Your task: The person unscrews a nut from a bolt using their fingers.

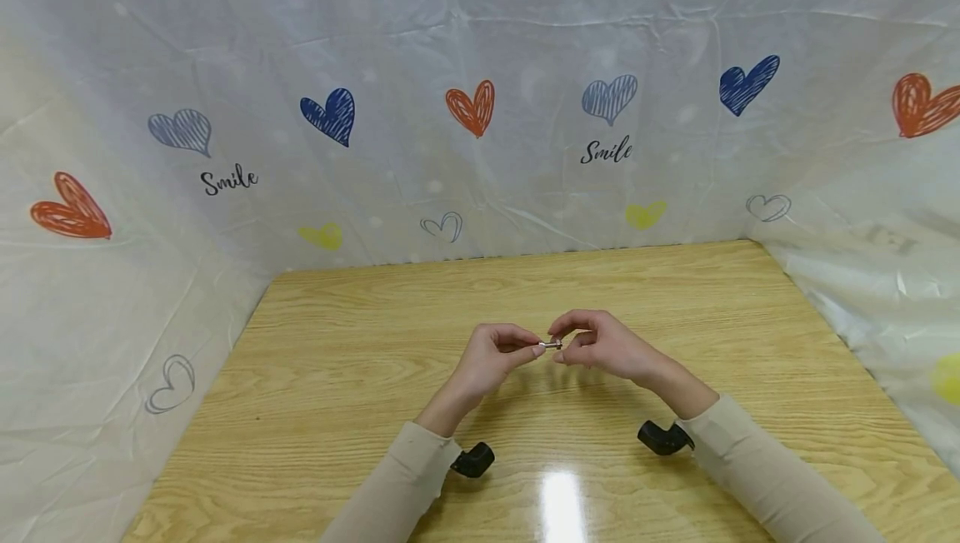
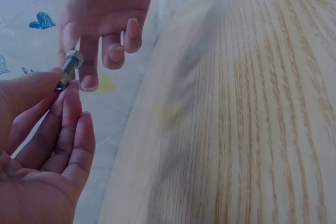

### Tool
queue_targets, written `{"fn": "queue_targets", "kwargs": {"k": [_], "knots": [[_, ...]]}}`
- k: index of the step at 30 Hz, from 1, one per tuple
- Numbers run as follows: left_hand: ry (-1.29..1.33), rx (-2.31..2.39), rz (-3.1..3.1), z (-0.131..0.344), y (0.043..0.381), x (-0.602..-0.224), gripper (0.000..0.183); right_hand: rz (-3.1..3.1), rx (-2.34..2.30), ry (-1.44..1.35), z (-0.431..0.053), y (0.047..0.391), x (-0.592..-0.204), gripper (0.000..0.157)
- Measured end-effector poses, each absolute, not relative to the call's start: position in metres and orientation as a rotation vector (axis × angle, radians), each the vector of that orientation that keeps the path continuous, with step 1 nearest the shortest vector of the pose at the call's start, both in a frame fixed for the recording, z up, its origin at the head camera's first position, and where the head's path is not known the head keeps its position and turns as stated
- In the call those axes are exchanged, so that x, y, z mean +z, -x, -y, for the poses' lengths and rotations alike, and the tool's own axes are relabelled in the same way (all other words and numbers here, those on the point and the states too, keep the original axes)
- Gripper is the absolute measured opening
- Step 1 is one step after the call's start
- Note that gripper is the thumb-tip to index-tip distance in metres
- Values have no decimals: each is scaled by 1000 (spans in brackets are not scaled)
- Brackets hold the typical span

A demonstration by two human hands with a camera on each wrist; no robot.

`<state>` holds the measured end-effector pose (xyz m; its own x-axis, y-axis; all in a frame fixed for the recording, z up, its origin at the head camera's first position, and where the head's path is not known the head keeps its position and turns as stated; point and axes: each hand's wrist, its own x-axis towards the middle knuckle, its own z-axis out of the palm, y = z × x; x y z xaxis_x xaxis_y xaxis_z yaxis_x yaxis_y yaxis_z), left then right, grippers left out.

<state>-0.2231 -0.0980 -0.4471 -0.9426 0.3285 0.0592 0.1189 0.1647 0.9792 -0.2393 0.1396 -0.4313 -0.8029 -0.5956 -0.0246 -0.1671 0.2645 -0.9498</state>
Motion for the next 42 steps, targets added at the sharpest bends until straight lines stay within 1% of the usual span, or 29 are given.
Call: {"fn": "queue_targets", "kwargs": {"k": [2, 9, 18, 20, 24, 26, 34, 40, 42], "knots": [[-437, 1872, -2265, 98, 223, -447, 14, -2193, -1529, 677, -139, 239, -432, 42], [-428, 1856, -2273, 98, 223, -446, 14, -2214, -1472, 689, -137, 240, -432, 40], [-427, 1859, -2276, 98, 222, -446, 15, -2188, -1549, 733, -138, 239, -430, 21], [-427, 1866, -2270, 98, 222, -446, 15, -2172, -1569, 726, -138, 239, -431, 23], [-427, 1874, -2257, 98, 222, -445, 15, -2174, -1570, 698, -139, 238, -431, 34], [-429, 1874, -2257, 98, 222, -445, 15, -2196, -1550, 689, -139, 238, -431, 36], [-435, 1861, -2272, 98, 222, -445, 15, -2250, -1511, 698, -140, 240, -432, 31], [-432, 1862, -2274, 98, 221, -445, 14, -2216, -1570, 708, -140, 238, -430, 20], [-429, 1864, -2274, 98, 221, -445, 14, -2203, -1586, 705, -140, 237, -430, 21]]}}
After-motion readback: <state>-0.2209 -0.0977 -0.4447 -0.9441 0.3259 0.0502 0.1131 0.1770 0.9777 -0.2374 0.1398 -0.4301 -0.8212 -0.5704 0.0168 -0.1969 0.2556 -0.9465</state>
